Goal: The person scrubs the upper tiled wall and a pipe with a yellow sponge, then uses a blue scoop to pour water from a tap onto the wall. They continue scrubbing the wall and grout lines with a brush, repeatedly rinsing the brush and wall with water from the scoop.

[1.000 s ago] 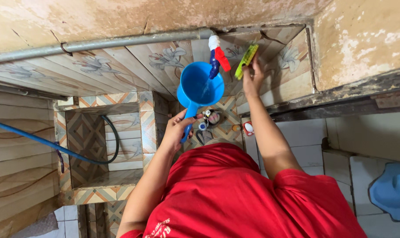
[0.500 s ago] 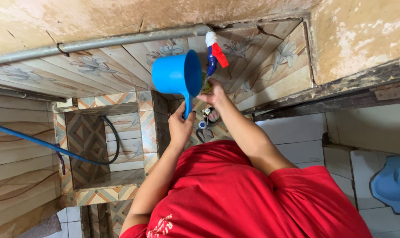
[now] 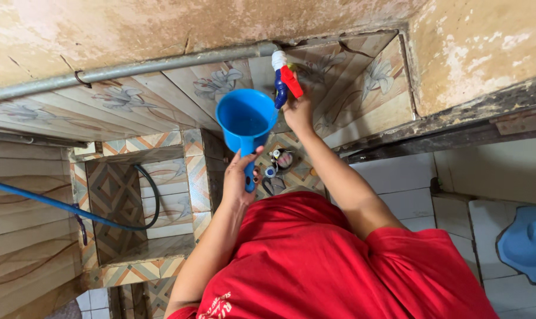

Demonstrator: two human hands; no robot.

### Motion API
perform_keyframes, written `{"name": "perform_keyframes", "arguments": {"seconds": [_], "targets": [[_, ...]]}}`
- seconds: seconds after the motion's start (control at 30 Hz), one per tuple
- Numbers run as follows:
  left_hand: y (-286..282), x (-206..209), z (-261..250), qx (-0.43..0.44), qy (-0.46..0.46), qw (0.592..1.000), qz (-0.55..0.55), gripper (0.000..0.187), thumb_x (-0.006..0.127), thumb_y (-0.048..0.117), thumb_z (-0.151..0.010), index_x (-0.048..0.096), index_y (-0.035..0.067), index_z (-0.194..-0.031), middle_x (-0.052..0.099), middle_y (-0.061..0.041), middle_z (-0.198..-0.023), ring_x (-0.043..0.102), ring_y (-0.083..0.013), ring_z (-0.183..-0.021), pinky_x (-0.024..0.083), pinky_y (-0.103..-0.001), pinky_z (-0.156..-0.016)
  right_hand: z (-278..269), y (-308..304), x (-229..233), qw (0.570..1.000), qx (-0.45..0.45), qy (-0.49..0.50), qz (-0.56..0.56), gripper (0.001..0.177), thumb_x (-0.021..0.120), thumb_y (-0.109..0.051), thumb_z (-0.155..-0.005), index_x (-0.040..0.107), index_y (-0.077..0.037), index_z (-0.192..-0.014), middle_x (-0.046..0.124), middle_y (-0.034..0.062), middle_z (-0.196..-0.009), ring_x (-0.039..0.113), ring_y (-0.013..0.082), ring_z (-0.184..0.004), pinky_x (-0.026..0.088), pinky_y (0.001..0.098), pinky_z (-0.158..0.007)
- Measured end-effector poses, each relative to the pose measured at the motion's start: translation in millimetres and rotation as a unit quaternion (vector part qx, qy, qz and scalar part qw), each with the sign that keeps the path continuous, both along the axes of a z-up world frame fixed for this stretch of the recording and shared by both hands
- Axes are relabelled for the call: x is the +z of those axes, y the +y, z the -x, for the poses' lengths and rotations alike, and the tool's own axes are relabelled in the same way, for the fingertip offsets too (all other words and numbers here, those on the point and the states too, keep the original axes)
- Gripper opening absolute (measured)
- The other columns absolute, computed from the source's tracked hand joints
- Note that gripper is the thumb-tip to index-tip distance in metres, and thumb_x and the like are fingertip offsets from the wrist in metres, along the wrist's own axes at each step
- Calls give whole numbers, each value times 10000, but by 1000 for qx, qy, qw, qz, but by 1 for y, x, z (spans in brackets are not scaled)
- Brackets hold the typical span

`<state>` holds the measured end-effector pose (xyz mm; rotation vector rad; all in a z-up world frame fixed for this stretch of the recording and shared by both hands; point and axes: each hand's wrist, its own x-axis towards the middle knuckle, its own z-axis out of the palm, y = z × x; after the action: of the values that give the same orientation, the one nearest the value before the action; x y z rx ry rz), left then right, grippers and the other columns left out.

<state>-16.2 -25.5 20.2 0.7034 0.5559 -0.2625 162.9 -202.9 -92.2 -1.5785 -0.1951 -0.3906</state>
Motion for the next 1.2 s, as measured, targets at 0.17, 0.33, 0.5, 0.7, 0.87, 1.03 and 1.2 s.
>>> {"name": "perform_keyframes", "arguments": {"seconds": [0.17, 0.33, 0.5, 0.7, 0.87, 1.03, 1.2], "targets": [[-8, -4, -4, -56, 34, 996, 61, 382, 571, 61, -921, 563, 73, -1303, 728, -76, -1175, 490, -56, -544, 420, -193, -463, -17, -57, 17, 864, -176, -238, 408, 436, 729, -59, -896, 694, -186, -1311, 547, 132, -1370, 531, 333, -1224, 496, 436, -1053], [-4, 9, -4, -74, 29, 994, 69, 411, 556, 61, -912, 560, 70, -1323, 726, -76, -1167, 496, -64, -548, 416, -202, -456, -41, -118, -9, 950, -214, -161, 162, 563, 627, 100, -1029, 752, -375, -1305, 472, 105, -1523, 548, 264, -1414, 610, 325, -980], [-2, 13, -5, -67, 28, 996, 59, 402, 559, 58, -913, 568, 70, -1315, 730, -63, -1139, 492, -67, -541, 412, -205, -456, -54, -115, -38, 916, -380, -105, 71, 689, 730, 12, -951, 470, -221, -1545, 473, 92, -1448, 565, 227, -1292, 575, 350, -1047], [-6, 10, -11, -74, 32, 996, 42, 357, 573, 55, -926, 571, 56, -1283, 728, -55, -1142, 478, -64, -540, 408, -204, -462, -42, -42, -55, 933, -253, -213, 140, 467, 703, -58, -1008, 618, -151, -1458, 478, 139, -1468, 515, 317, -1386, 461, 423, -1194], [-16, 14, -20, -95, 30, 994, 47, 407, 559, 61, -905, 577, 77, -1310, 727, -73, -1154, 474, -61, -523, 400, -198, -440, -50, -78, -25, 912, -306, -191, 197, 511, 742, -46, -985, 611, -162, -1465, 508, 140, -1465, 547, 322, -1364, 479, 396, -1166], [-22, 13, -24, -118, 30, 991, 49, 424, 565, 59, -913, 579, 54, -1337, 721, -87, -1178, 463, -56, -517, 393, -192, -431, -54, -116, -17, 914, -355, -112, 163, 724, 661, 15, -967, 370, -149, -1610, 466, 185, -1462, 538, 337, -1345, 459, 403, -1151], [-25, 9, -23, -137, 34, 989, 37, 448, 558, 58, -913, 583, 73, -1360, 717, -83, -1180, 452, -50, -516, 396, -184, -438, -62, -123, -31, 915, -384, -63, 110, 706, 599, -27, -1033, 268, -131, -1648, 474, 209, -1472, 549, 360, -1329, 484, 402, -1123]]}}
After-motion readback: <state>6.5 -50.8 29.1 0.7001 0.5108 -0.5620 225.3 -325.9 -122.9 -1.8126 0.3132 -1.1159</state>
